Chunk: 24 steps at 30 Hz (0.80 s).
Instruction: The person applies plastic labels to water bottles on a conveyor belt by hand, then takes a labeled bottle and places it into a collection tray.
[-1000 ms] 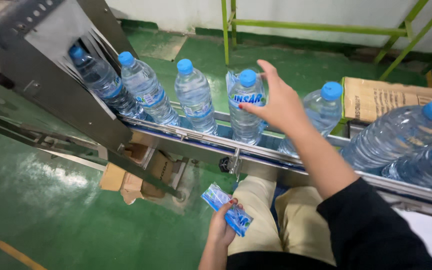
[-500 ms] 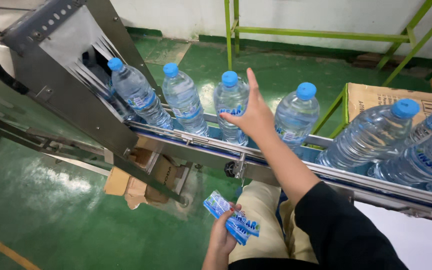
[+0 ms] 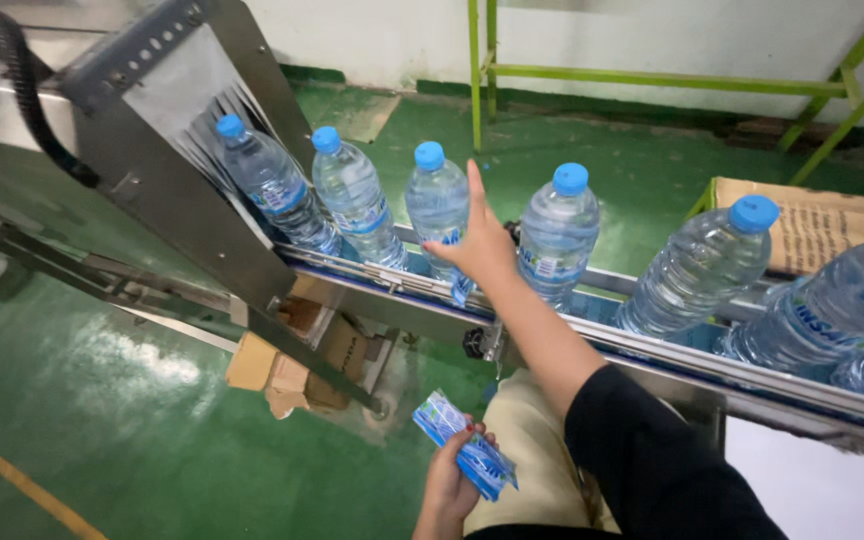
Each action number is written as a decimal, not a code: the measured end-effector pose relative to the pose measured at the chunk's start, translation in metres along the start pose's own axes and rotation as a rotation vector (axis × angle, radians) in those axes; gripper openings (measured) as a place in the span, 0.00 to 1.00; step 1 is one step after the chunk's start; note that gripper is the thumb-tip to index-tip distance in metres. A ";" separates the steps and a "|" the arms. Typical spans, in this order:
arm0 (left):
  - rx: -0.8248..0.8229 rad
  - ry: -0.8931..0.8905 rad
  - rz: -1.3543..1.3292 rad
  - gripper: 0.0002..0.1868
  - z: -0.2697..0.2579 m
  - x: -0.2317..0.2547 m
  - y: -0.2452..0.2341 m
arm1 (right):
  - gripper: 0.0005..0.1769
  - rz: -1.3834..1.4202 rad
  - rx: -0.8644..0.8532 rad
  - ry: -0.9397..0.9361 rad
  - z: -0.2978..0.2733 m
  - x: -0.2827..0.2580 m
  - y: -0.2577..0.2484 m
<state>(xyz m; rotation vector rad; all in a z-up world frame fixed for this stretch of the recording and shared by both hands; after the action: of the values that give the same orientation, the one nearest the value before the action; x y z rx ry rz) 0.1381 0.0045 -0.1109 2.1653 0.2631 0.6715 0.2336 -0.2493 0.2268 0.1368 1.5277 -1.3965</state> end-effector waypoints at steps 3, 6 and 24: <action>0.000 0.006 -0.048 0.13 0.009 -0.002 -0.012 | 0.76 0.083 0.010 0.039 -0.018 0.000 0.003; -0.059 0.013 -0.113 0.07 0.021 -0.005 -0.016 | 0.67 0.134 0.022 0.028 -0.064 -0.004 -0.003; -0.014 0.359 0.027 0.13 0.009 0.032 0.108 | 0.34 1.038 -0.337 0.368 -0.204 0.169 0.038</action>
<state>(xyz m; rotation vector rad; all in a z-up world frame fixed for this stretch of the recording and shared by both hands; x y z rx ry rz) 0.1655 -0.0568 -0.0202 2.0279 0.4165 1.0748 0.0604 -0.1623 0.0423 0.8744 1.5813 -0.2894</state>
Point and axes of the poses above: each hand's wrist, its own z-axis towards the middle knuckle, its own y-axis out of the palm, x = y × z, the point moved 9 cm from there along z, towards the middle knuckle, and after that the axes turned 7 degrees about y, right-handed, at the moved point
